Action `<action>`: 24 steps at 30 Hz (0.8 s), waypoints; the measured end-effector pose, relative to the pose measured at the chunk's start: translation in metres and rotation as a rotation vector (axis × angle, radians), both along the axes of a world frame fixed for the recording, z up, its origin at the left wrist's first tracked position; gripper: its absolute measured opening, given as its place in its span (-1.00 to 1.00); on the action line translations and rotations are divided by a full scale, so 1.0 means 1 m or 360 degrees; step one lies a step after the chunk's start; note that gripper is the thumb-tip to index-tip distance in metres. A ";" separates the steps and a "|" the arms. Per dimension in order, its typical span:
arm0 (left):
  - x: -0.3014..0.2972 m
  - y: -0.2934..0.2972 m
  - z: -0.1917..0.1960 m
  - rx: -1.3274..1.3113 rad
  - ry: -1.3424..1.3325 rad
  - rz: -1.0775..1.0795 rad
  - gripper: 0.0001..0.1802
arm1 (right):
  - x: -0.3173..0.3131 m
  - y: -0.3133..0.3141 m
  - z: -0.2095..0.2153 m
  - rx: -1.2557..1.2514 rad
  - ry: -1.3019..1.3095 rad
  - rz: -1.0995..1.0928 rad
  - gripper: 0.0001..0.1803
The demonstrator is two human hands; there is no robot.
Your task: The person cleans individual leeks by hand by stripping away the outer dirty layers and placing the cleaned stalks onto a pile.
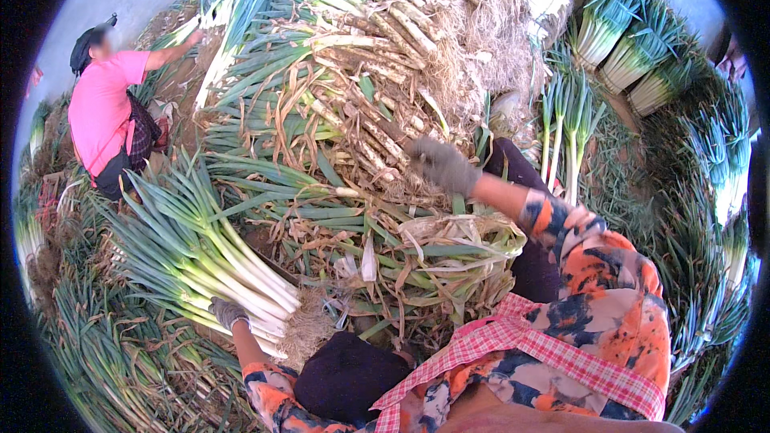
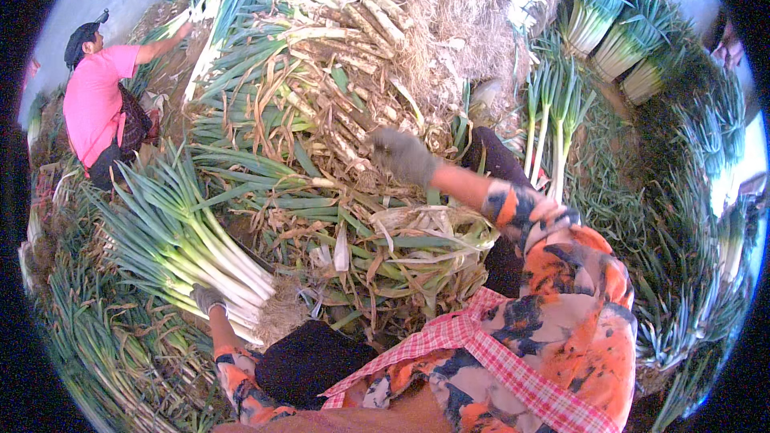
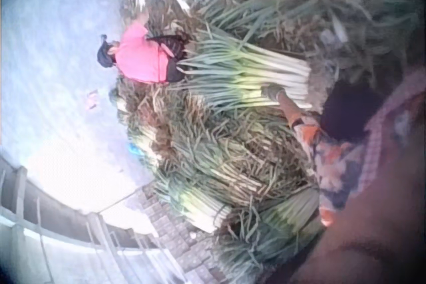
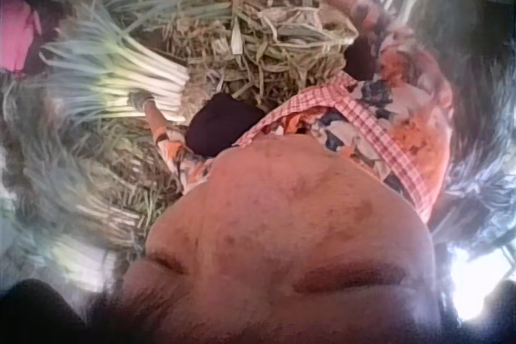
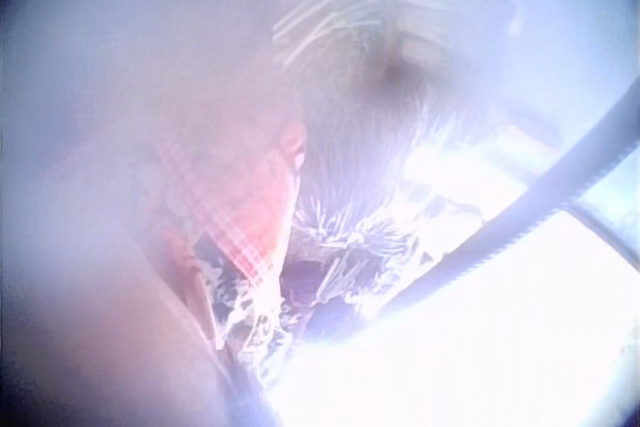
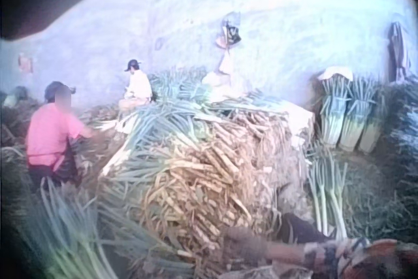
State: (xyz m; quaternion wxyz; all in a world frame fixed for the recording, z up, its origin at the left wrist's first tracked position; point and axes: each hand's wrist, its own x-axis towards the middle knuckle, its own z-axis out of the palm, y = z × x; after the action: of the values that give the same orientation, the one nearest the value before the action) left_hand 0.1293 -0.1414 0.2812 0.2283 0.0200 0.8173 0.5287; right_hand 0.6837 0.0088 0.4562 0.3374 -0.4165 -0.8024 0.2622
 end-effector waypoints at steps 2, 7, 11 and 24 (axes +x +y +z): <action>-0.070 -0.045 -0.062 -0.1984 0.2170 -0.0935 -0.65 | -0.027 0.051 0.038 0.0049 0.0111 -0.0096 -0.68; 0.024 -0.008 -0.018 -0.0958 0.1469 -0.0587 -0.54 | -0.012 0.208 0.024 0.0277 -0.0234 -0.0568 -0.62; 0.019 -0.023 -0.008 -0.0823 0.1205 -0.0506 -0.54 | -0.043 0.275 0.020 0.0613 -0.1230 -0.0700 -0.50; -0.005 -0.031 -0.032 -0.1179 0.1667 -0.0863 -0.56 | -0.060 0.205 0.062 0.0263 -0.1355 -0.0186 -0.57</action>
State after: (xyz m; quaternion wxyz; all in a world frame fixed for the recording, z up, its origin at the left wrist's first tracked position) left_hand 0.1246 -0.1725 0.2496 -0.0803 0.3966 0.9125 0.0599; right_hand 0.6238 0.2141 0.5182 0.0229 -0.5038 -0.8633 -0.0174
